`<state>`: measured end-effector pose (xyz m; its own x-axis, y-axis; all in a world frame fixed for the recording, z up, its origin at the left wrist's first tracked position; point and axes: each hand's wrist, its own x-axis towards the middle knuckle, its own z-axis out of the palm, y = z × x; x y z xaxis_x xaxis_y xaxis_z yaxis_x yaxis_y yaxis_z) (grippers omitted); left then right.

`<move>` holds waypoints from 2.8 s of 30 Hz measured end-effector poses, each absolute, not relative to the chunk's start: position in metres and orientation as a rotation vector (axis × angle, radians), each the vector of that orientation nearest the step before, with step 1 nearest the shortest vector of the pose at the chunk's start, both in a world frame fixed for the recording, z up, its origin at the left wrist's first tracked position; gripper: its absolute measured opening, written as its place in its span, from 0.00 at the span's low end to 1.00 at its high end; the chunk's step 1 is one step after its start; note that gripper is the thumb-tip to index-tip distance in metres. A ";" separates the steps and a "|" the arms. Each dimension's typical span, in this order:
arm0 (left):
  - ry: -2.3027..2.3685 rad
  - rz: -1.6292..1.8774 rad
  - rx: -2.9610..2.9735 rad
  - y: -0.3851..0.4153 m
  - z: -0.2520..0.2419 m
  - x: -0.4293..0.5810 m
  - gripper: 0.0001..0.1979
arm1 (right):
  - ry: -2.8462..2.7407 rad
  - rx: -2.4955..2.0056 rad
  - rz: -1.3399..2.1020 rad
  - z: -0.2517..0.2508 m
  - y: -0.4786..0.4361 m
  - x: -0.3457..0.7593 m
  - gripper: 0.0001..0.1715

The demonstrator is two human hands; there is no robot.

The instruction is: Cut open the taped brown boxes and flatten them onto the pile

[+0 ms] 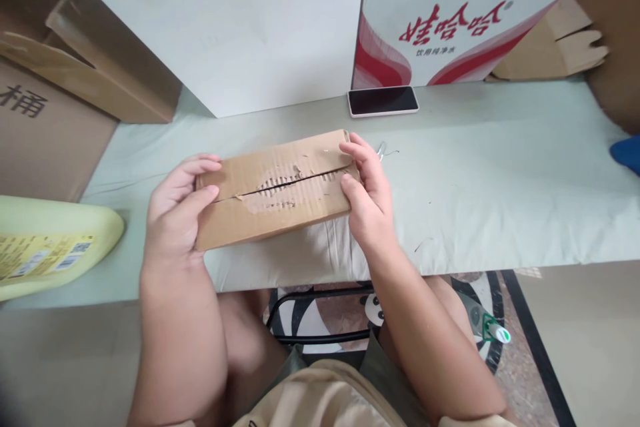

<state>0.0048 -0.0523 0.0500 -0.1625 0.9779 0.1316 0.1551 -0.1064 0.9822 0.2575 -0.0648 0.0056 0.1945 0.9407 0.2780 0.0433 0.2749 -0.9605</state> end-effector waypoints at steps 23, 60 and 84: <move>1.375 1.385 1.216 -0.051 0.044 0.013 0.08 | -1.286 -1.138 0.853 0.011 -0.066 0.263 0.17; 1.295 1.234 1.611 -0.058 0.042 0.001 0.05 | -1.230 -1.168 0.823 0.024 -0.069 0.256 0.09; 1.325 1.264 1.621 -0.057 0.038 0.000 0.05 | -1.188 -1.171 0.838 0.023 -0.068 0.255 0.07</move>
<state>0.0001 -0.0573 0.0378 0.0088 0.9661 0.2581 0.3034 -0.2485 0.9199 0.2555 -0.0679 0.0232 0.2167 0.9450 0.2451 0.0858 0.2317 -0.9690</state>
